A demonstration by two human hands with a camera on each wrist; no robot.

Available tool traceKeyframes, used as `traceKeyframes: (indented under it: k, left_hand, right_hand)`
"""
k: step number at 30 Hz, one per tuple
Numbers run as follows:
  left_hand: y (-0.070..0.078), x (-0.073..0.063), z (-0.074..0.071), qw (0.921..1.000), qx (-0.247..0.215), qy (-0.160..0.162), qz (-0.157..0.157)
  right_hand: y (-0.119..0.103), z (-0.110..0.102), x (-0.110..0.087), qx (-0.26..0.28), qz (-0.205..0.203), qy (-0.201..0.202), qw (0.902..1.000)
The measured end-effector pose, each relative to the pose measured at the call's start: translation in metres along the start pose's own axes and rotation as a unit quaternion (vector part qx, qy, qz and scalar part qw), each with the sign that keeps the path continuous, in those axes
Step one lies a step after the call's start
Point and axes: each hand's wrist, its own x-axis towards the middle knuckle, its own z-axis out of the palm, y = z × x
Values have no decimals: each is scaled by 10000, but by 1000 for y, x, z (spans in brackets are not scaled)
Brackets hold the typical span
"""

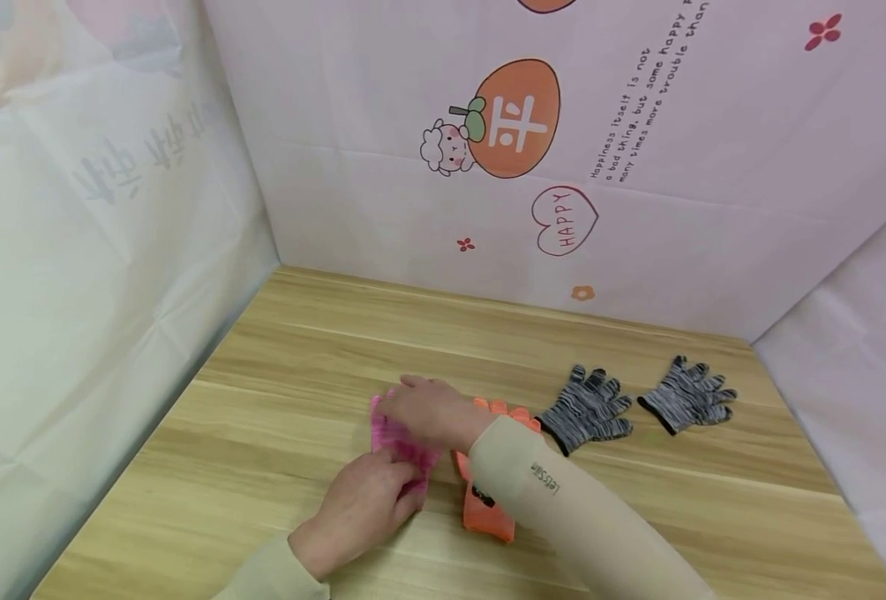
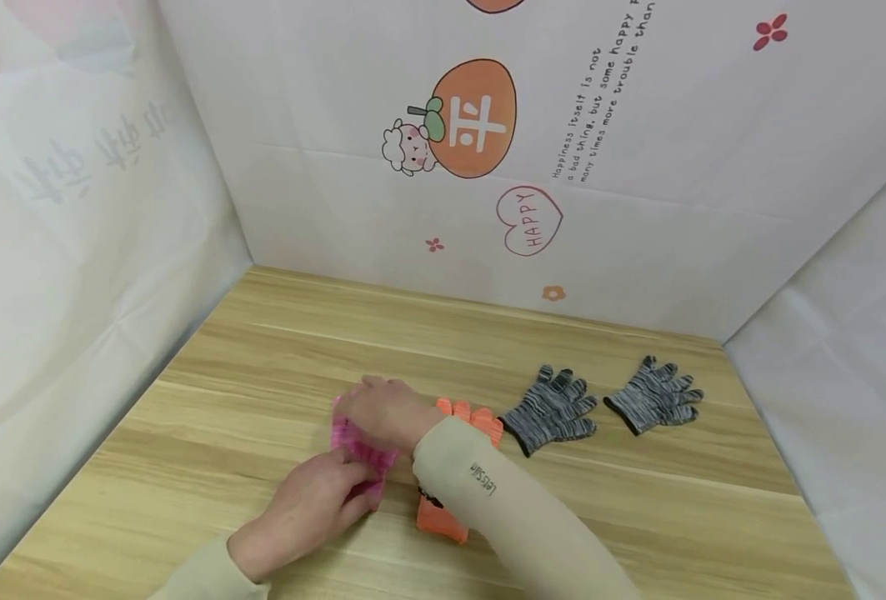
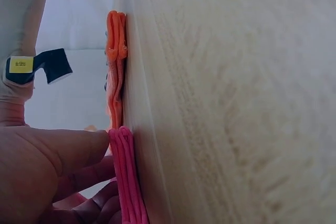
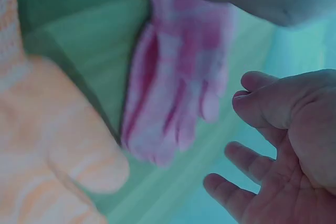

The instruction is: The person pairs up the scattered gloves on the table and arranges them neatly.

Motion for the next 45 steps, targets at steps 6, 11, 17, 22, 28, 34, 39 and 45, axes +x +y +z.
traceKeyframes:
  k: [6, 11, 17, 22, 28, 34, 39, 45]
  left_hand:
    - [1, -2, -1, 9994, -203, -176, -195]
    - [1, -3, -3, 9996, -144, -164, -181]
    - [0, -3, -4, 9994, -137, -251, -193]
    - [-2, -2, -2, 9992, -150, -313, -205]
    - [-3, -3, 1, 9996, 5, -236, -184]
    - [-3, -3, 1, 9997, 52, -207, -154]
    - [-1, -3, -1, 9998, 89, -114, -146]
    - [-1, -2, -1, 9995, 140, -158, -242]
  right_hand:
    - [19, -11, -25, 579, 384, 139, 9975]
    - [31, -5, -48, 418, 348, 285, 9981]
    - [29, 13, -66, -48, 366, 289, 9989]
    - [23, 25, -67, -264, 409, 195, 9986]
    - [17, 32, -65, -413, 455, 206, 9979]
    - [16, 32, -65, -275, 546, 185, 9980]
    - [16, 33, -68, -240, 474, 211, 9984]
    - [13, 37, -69, -335, 403, 147, 9985]
